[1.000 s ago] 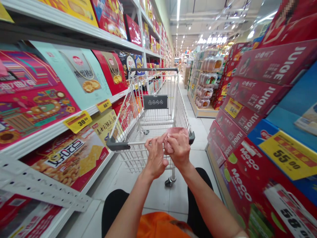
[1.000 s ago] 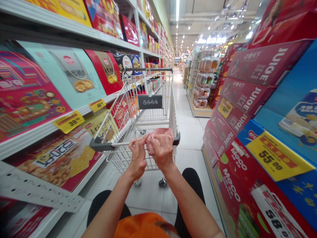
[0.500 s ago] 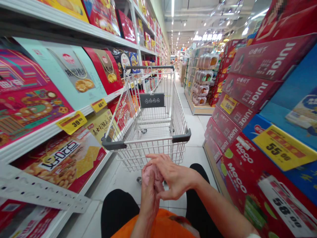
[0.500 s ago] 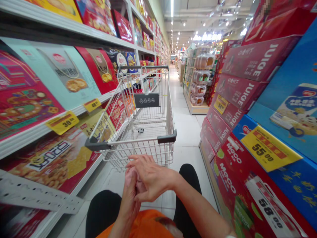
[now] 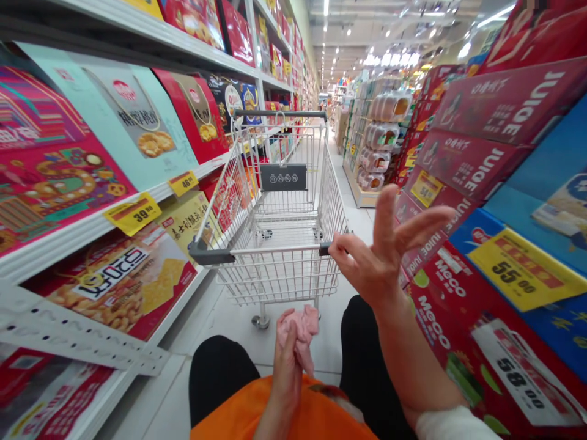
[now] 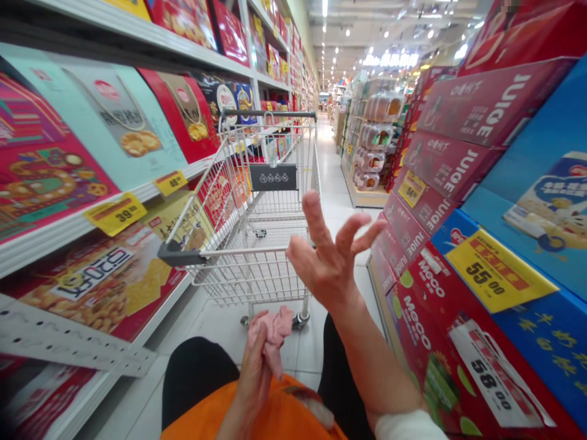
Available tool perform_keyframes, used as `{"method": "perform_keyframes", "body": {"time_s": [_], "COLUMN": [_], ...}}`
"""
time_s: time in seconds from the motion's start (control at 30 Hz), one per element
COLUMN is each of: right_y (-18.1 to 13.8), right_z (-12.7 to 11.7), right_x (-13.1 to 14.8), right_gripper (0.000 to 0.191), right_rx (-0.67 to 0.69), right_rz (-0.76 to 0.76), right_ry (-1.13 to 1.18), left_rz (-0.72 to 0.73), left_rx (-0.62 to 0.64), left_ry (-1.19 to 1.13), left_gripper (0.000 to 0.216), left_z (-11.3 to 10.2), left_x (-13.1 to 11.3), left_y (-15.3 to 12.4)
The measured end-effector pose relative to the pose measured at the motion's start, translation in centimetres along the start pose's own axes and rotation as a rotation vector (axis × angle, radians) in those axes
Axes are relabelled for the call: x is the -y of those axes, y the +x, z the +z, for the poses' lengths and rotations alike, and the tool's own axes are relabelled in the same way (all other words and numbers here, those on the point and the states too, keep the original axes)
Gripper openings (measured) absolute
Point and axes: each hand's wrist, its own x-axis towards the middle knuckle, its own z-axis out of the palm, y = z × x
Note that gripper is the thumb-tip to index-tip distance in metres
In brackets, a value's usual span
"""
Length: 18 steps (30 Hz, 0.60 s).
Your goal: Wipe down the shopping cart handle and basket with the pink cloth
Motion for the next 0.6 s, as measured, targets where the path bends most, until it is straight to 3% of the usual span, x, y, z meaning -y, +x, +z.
{"method": "perform_keyframes", "body": {"time_s": [0.1,0.33,0.6], "right_y": [0.8,0.2,0.0], "right_z": [1.2,2.5,3.7], "right_x": [-0.3,0.4,0.2], "right_gripper": [0.017,0.018,0.021], "right_rx": [-0.071,0.086,0.146], "right_rz": [0.0,-0.009,0.058], "right_ry": [-0.075,-0.017,0.114], "left_rz": [-0.012,0.002,0.042], "left_rx": [0.038,0.073,0.081], "left_ry": [0.021,0.041,-0.003], "left_gripper": [0.073,0.07,0.069], "left_z": [-0.6,-0.3,0.4], "left_x": [0.1,-0.2,-1.6], "left_y": [0.0,0.0,0.2]}}
